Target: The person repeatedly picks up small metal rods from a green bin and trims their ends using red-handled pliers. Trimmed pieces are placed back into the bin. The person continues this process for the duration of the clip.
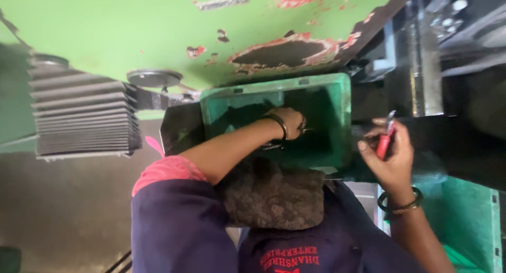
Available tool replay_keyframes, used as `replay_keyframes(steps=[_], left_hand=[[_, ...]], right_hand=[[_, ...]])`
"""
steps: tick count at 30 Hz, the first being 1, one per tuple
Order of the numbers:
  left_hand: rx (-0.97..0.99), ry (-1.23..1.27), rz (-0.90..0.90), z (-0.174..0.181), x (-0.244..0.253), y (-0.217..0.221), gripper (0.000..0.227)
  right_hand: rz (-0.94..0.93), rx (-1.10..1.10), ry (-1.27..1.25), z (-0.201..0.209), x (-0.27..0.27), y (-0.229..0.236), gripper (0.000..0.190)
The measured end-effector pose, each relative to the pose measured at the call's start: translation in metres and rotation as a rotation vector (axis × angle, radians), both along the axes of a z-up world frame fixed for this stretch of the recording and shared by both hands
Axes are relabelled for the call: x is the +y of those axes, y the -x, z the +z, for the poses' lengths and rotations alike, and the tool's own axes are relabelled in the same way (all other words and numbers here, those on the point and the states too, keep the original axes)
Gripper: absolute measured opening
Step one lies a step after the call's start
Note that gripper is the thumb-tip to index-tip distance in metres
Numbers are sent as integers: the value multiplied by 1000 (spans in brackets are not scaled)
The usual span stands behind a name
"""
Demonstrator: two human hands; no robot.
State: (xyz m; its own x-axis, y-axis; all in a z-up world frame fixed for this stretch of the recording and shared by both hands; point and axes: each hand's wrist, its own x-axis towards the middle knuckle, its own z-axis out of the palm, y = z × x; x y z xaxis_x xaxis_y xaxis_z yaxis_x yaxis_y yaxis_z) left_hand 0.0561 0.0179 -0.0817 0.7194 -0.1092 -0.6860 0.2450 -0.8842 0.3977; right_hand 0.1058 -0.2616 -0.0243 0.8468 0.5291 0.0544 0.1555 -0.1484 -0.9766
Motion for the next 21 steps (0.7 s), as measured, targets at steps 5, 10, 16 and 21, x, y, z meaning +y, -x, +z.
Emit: replay_keyframes(steps=[5, 10, 16, 21], left_hand=[[-257, 498, 288, 46, -5, 0, 30], [-245, 934, 554, 95, -6, 35, 40], [-302, 1029, 669, 121, -8, 58, 45], [-353, 939, 686, 119, -5, 54, 39]], right_hand=[[-6, -177, 140, 21, 7, 2, 54], [-2, -450, 306, 53, 25, 16, 59], [22, -651, 388, 65, 49, 29, 60], [-5, -549, 441, 57, 60, 31, 63]])
